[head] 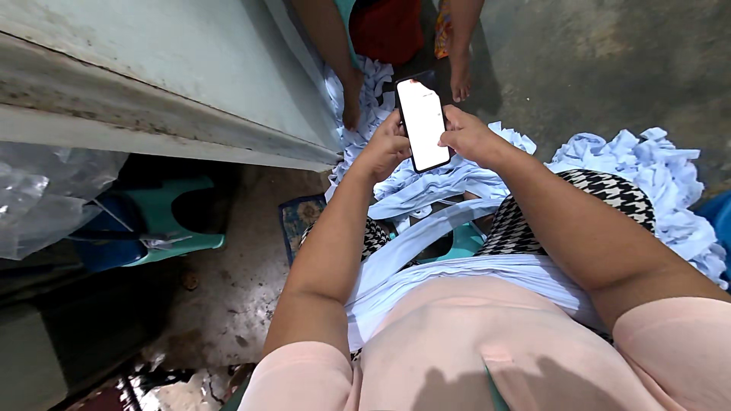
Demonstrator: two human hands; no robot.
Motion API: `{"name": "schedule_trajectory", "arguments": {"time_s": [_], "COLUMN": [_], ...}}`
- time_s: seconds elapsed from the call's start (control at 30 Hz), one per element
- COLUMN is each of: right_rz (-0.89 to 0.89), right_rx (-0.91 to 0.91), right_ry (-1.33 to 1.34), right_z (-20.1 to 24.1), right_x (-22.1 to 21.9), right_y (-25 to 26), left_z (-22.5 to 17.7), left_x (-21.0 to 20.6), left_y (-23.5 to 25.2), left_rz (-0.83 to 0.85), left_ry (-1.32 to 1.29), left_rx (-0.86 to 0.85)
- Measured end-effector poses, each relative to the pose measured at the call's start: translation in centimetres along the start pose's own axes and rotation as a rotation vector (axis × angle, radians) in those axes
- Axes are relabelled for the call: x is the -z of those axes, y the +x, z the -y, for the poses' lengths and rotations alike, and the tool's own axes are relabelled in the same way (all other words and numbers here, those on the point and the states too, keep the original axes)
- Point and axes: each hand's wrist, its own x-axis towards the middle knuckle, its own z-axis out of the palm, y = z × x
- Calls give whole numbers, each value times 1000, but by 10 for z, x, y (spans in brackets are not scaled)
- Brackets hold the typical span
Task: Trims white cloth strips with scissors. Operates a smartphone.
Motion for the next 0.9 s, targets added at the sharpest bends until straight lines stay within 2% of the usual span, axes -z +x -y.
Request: {"name": "schedule_trajectory", "arguments": {"time_s": [0.9], "right_rz": [65], "right_rx": [-6], "right_ry": [36], "right_z": [2], "right_x": [13], "right_y": [2], "left_z": [-1], "left_x": [2], "left_y": [0], "left_rz": [-3], "left_ry": [-19], "left_rx": [-4]}}
